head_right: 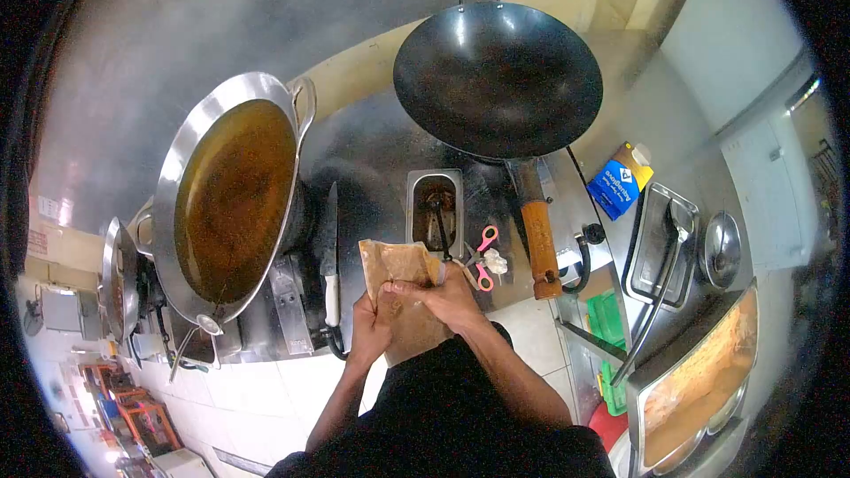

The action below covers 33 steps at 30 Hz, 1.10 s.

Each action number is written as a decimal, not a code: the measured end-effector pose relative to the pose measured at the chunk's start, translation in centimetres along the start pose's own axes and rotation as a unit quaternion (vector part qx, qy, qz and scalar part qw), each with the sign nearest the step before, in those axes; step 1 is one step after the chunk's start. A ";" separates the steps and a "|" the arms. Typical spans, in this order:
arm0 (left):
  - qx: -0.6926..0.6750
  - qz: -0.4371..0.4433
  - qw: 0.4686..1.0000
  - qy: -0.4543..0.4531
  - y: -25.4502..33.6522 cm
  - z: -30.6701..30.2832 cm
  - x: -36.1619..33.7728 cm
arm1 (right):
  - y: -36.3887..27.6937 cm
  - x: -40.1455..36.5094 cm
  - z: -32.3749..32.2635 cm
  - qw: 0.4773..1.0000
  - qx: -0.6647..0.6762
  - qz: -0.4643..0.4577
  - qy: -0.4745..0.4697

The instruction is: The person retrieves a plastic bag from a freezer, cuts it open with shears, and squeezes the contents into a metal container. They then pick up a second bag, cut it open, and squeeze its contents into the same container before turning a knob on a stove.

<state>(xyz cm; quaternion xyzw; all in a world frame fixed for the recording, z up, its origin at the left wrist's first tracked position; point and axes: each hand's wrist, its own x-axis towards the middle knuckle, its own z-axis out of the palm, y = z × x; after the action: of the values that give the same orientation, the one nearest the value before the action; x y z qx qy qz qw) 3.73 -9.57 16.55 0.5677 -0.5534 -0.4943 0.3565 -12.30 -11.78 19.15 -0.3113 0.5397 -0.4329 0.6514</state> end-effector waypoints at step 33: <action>-0.031 -0.073 0.992 -0.102 2.2 -4.6 7.5 | 4.0 3.6 -2.5 0.903 0.401 0.024 -0.155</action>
<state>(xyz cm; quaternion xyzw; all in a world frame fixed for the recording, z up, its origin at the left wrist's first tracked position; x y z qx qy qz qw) 6.79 -17.87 18.60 0.5423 -0.5283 -0.5910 0.2786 -13.70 -13.15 13.54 -0.0741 0.2203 -0.5431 0.8069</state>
